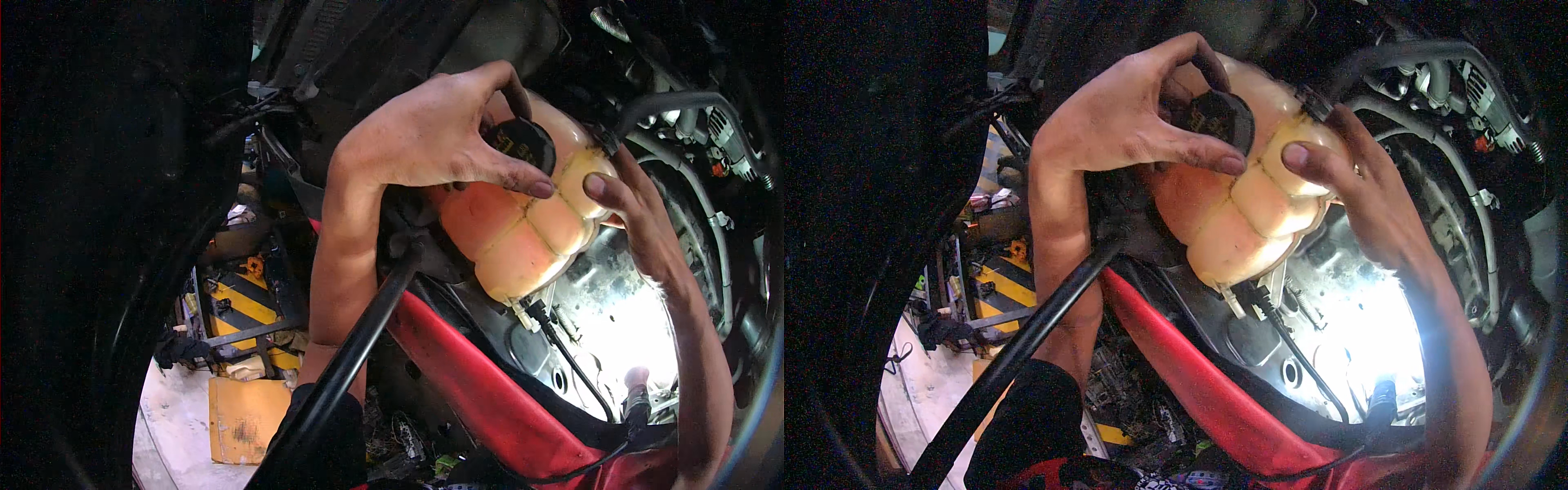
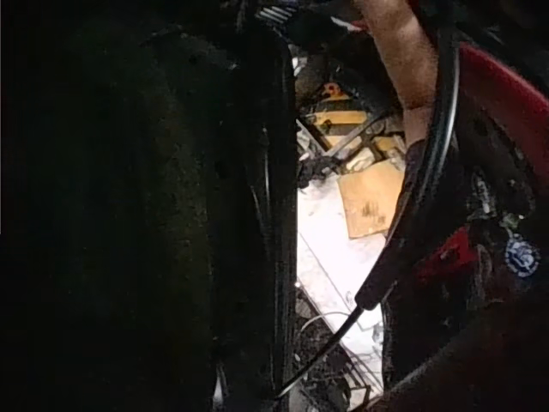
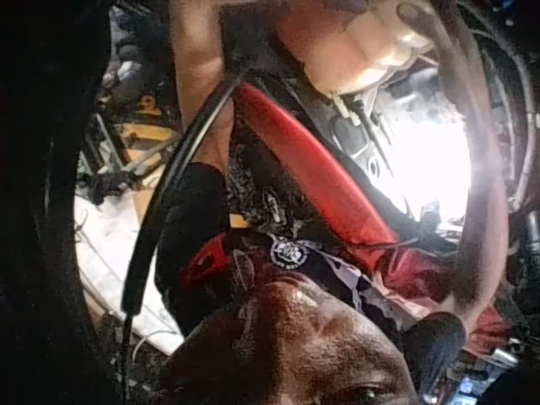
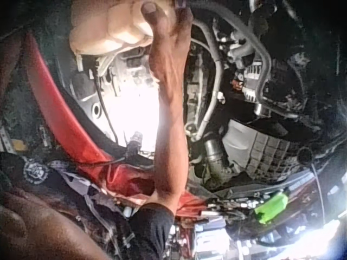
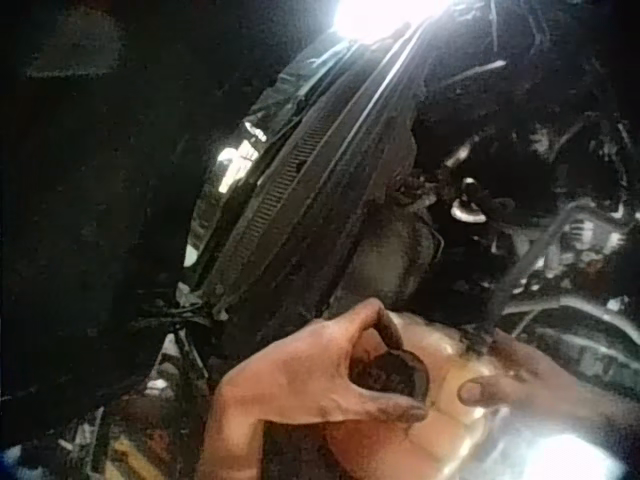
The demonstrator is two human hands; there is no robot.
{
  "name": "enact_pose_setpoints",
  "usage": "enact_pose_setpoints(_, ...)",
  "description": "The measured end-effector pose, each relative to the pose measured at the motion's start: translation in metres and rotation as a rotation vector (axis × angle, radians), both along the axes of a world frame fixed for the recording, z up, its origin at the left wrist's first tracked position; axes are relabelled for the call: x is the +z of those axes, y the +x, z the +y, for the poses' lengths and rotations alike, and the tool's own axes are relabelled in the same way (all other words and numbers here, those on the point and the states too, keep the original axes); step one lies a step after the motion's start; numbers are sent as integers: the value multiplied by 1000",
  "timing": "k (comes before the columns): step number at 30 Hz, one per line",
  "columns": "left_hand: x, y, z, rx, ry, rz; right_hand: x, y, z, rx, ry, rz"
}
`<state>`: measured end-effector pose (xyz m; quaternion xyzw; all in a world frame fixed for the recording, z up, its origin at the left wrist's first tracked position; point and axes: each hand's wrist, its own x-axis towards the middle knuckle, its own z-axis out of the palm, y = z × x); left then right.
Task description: The person illuminates the car engine bay with a flashlight, disconnects hoses, and unseats and lifts the coolant reservoir tank by hand.
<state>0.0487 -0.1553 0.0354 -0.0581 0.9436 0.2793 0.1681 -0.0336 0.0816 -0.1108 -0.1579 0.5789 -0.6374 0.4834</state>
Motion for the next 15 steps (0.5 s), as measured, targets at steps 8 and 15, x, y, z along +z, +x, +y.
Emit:
enact_pose_setpoints(8, 4, 0, 4, 2, -119, 12, 4, 2, -1, 1, -22, -25)
enact_pose_setpoints(15, 1, -2, 17, 164, -21, -154, -22, 3, 17, 12, -205, -123)
